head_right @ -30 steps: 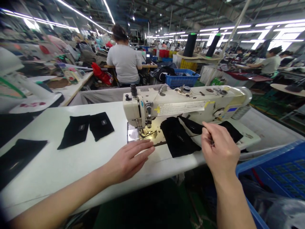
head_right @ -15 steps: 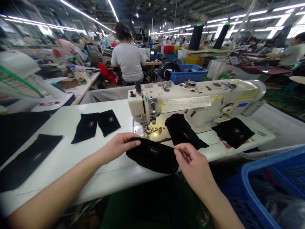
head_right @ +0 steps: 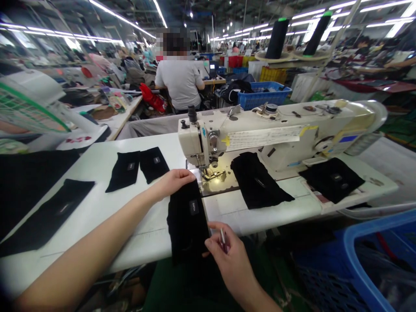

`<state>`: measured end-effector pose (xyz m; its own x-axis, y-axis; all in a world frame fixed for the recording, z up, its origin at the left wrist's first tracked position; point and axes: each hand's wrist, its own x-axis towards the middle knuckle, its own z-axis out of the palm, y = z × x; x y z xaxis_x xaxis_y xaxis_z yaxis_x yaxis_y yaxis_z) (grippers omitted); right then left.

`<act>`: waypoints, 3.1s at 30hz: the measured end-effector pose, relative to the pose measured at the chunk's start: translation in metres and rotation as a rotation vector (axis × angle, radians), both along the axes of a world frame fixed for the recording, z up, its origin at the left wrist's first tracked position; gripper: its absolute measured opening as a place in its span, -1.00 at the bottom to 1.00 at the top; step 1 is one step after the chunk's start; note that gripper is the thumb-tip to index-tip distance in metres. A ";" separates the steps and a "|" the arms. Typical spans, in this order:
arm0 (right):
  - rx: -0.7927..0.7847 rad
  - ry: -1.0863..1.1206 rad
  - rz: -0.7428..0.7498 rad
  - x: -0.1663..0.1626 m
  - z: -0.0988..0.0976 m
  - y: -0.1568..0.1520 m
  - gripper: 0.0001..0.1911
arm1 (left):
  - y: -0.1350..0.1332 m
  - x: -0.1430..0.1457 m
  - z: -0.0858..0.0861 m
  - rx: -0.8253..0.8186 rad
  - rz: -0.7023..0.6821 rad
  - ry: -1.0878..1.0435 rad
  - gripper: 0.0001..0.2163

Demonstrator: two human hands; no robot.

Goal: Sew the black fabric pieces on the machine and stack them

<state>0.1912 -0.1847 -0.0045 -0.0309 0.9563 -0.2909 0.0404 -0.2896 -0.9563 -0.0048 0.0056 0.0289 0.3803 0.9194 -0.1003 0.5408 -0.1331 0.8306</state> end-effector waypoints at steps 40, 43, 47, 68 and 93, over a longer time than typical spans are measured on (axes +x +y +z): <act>0.956 -0.832 0.194 0.017 -0.013 0.012 -0.69 | 0.008 0.006 -0.025 0.860 -0.336 0.391 -0.78; 0.942 -0.840 0.198 0.016 -0.012 0.012 -0.70 | 0.009 0.006 -0.025 0.854 -0.336 0.374 -0.79; 0.941 -0.839 0.207 0.015 -0.011 0.013 -0.70 | 0.009 0.005 -0.026 0.848 -0.330 0.351 -0.80; 0.942 -0.908 0.217 0.015 -0.009 0.016 -0.67 | 0.007 0.002 -0.024 0.827 -0.324 0.395 -0.78; 0.845 -0.958 0.308 0.021 -0.005 0.032 -0.59 | -0.111 0.004 -0.002 0.857 -0.587 0.366 -0.75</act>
